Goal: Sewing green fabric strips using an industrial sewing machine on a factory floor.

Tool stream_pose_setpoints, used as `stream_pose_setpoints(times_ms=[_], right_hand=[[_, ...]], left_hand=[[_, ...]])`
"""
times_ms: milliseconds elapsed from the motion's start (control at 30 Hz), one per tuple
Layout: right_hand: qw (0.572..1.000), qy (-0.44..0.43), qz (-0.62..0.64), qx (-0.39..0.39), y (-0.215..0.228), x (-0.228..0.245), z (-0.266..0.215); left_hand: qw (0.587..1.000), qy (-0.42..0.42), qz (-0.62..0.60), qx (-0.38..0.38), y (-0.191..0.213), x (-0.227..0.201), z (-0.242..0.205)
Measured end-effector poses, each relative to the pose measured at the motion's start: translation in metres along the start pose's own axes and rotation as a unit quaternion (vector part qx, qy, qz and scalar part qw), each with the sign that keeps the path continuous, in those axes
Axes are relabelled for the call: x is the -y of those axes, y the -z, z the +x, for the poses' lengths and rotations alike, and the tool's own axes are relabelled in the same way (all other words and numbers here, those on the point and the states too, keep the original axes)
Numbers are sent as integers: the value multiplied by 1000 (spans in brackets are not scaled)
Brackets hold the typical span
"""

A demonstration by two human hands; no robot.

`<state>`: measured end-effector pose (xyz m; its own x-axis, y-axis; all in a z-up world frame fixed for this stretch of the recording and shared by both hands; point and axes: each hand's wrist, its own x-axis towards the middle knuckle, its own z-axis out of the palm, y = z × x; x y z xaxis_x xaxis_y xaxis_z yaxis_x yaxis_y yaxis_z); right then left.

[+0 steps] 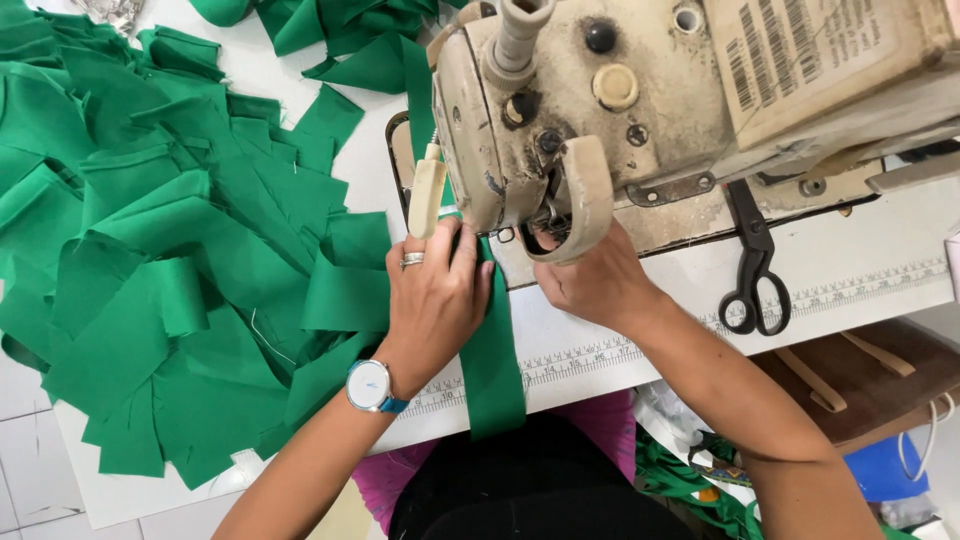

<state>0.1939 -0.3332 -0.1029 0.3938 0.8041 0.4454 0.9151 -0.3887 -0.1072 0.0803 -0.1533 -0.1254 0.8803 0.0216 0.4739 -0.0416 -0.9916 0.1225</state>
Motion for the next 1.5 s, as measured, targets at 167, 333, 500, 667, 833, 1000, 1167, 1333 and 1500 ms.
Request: stream_pose_setpoints(times_ms=[167, 333, 500, 667, 833, 1000, 1167, 1333, 1500], right_hand=[[1000, 1, -2, -7, 5, 5, 2], [1000, -3, 11, -16, 23, 10, 19], [999, -14, 34, -2, -10, -8, -18], [998, -16, 56, -8, 7, 0, 0], [997, -12, 67, -25, 21, 6, 12], [997, -2, 64, -50, 9, 2, 1], [998, 22, 46, -30, 13, 5, 0], [997, 41, 58, -9, 8, 4, -10], [998, 42, 44, 32, -6, 0, -22]], left_hand=[[1000, 9, -4, -16, -3, -2, -2], [1000, 4, -6, -26, -4, 0, -1], [995, -59, 71, -44, -5, 3, -1], [979, -196, 40, -45, 10, -12, 9], [964, -249, 72, -51, 6, -14, 7], [951, -290, 67, -79, 18, -18, 3], [949, -299, 56, -79, 20, -26, -16], [951, -297, 40, -71, 28, -33, -25], [957, -279, 42, -60, 34, -34, -29]])
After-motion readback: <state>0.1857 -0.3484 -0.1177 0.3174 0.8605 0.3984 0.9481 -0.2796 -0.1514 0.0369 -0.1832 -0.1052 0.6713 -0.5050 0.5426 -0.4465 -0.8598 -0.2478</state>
